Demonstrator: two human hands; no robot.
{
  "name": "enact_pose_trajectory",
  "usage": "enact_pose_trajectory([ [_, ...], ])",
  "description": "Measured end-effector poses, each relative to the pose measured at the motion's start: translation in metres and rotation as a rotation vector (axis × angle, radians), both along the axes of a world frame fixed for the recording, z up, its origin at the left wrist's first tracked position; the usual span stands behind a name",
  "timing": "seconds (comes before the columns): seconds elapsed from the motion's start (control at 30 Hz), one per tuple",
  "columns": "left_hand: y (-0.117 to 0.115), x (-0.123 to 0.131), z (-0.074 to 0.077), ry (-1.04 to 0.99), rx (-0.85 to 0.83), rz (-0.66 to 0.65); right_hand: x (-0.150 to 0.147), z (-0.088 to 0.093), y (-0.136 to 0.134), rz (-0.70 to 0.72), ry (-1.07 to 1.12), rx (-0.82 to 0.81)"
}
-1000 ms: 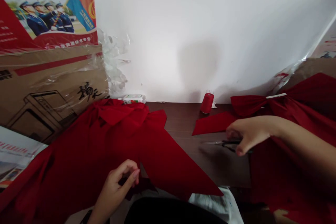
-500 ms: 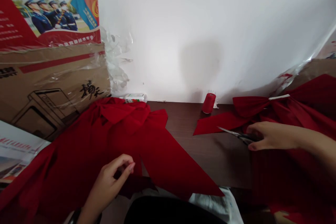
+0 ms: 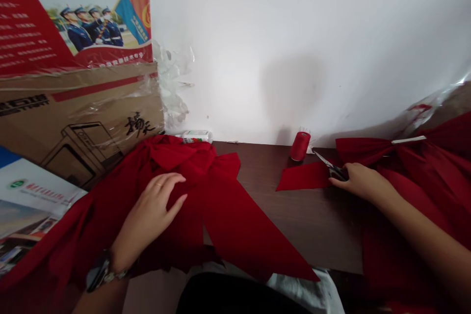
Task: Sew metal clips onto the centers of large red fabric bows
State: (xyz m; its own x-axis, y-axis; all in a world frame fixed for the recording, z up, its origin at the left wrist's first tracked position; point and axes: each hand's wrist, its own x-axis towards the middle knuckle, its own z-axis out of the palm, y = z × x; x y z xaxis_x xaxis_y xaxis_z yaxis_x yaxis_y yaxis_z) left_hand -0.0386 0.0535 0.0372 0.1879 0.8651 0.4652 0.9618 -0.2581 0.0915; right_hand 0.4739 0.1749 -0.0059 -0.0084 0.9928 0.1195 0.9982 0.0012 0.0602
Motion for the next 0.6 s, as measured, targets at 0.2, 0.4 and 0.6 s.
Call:
enact_pose_trajectory([
  [0.2, 0.034, -0.022, 0.013, 0.265, 0.024, 0.235, -0.001, -0.005, -0.005, -0.027, 0.036, 0.008],
  [0.4, 0.044, -0.039, 0.01, 0.278, -0.204, 0.233, -0.007, -0.009, -0.013, -0.04, -0.049, 0.056],
  [0.6, 0.037, -0.052, 0.053, 0.218, -0.2, 0.091, -0.012, 0.011, -0.021, -0.002, -0.045, 0.059],
])
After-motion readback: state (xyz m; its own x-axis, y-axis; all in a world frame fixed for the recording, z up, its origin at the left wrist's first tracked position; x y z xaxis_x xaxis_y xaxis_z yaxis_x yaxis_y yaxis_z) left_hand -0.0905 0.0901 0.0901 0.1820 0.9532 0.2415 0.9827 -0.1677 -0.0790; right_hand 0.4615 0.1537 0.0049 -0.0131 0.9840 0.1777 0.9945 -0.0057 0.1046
